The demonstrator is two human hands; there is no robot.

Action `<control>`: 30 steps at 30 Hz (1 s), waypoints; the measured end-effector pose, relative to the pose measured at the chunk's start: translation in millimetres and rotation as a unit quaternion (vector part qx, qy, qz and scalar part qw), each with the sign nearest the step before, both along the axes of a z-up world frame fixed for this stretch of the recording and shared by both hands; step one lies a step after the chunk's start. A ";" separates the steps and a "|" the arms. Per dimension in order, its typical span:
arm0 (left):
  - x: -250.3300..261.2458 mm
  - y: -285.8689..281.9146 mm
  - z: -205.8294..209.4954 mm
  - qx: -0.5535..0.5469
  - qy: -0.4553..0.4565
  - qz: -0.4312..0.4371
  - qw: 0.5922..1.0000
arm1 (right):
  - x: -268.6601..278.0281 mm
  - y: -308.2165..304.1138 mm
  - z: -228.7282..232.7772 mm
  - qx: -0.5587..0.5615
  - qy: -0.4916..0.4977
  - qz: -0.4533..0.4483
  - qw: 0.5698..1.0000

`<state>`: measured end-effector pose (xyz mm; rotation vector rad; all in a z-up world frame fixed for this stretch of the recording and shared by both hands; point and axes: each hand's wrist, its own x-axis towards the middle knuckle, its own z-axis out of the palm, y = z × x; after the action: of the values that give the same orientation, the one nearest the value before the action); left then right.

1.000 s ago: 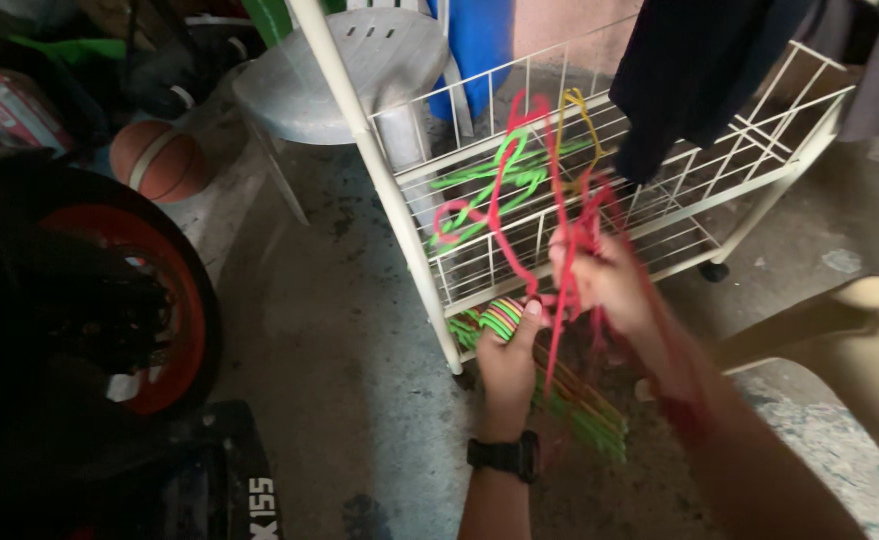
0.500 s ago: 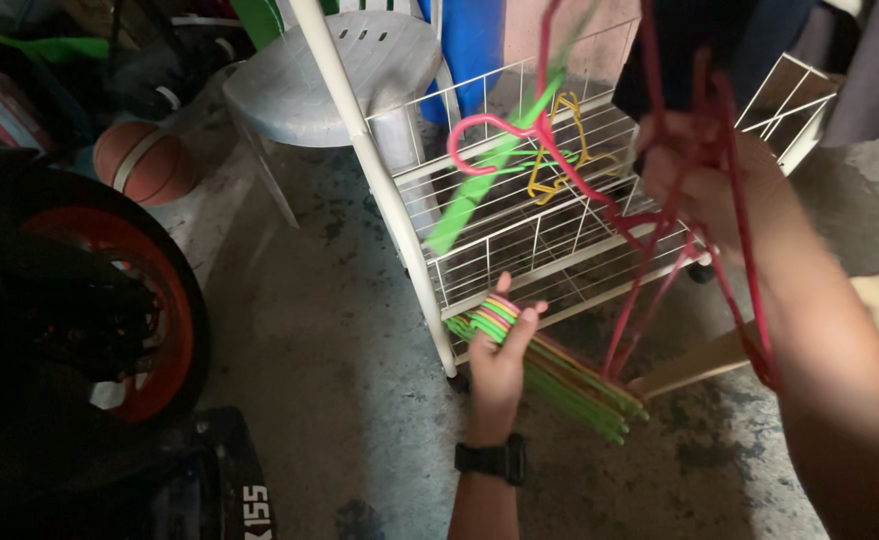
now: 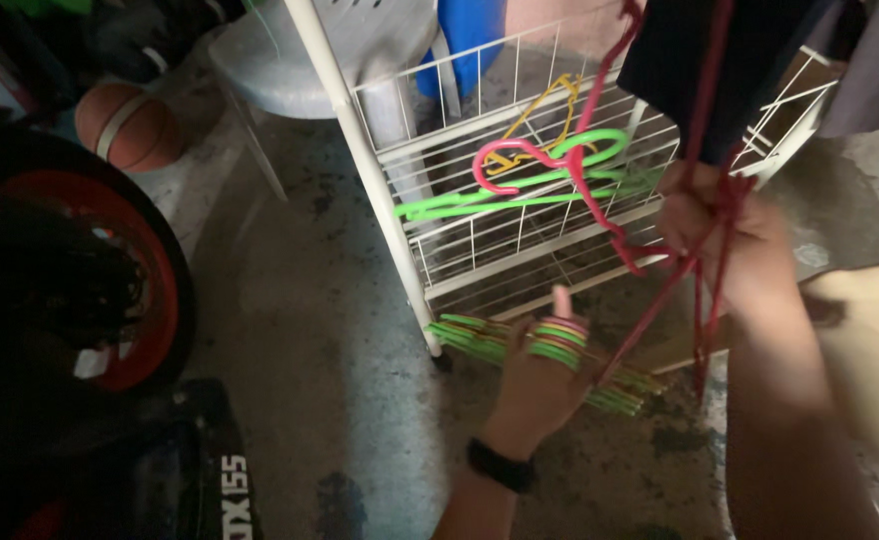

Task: The person gathers tangled plastic hangers from a wire rack, untangles them, and places them into a blue laundry basket. The person then picks up a white shirt with a dark collar from a hanging rack and places it into the basket.

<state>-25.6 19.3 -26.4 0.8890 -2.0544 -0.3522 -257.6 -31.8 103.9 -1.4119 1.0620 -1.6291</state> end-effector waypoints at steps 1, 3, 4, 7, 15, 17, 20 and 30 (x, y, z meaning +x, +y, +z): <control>-3.6 4.1 -1.3 0.009 -0.018 -0.003 1.000 | -0.2 -1.8 -3.6 0.008 0.002 0.008 1.000; -9.1 12.8 -4.4 0.025 -0.055 -0.008 0.998 | -1.9 -3.5 -7.5 0.023 0.004 0.026 0.999; -11.5 14.7 -6.1 0.056 -0.058 -0.001 0.997 | -5.4 -2.1 -6.0 0.036 0.000 0.063 0.997; -12.6 9.9 -13.3 0.179 -0.082 0.041 0.979 | -16.8 5.8 3.2 0.091 0.063 0.066 0.992; 28.3 -28.4 -38.6 0.298 0.052 0.088 0.949 | -79.3 12.6 -20.8 0.138 0.110 0.051 0.983; 41.5 -37.6 -42.1 0.236 -0.028 0.073 0.969 | -89.5 15.0 -21.7 0.157 0.099 0.054 0.981; 45.2 -42.8 -37.6 0.066 0.049 -0.044 0.996 | -82.3 23.3 -22.2 0.140 0.029 0.132 0.981; 43.5 -27.1 4.8 0.371 0.264 -0.184 0.871 | -54.3 -39.0 -53.2 0.218 0.222 0.202 0.929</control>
<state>17.9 -7.8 -21.6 0.6952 -1.5381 -1.4970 -311.9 -70.9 50.7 -1.5874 1.1886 -0.7363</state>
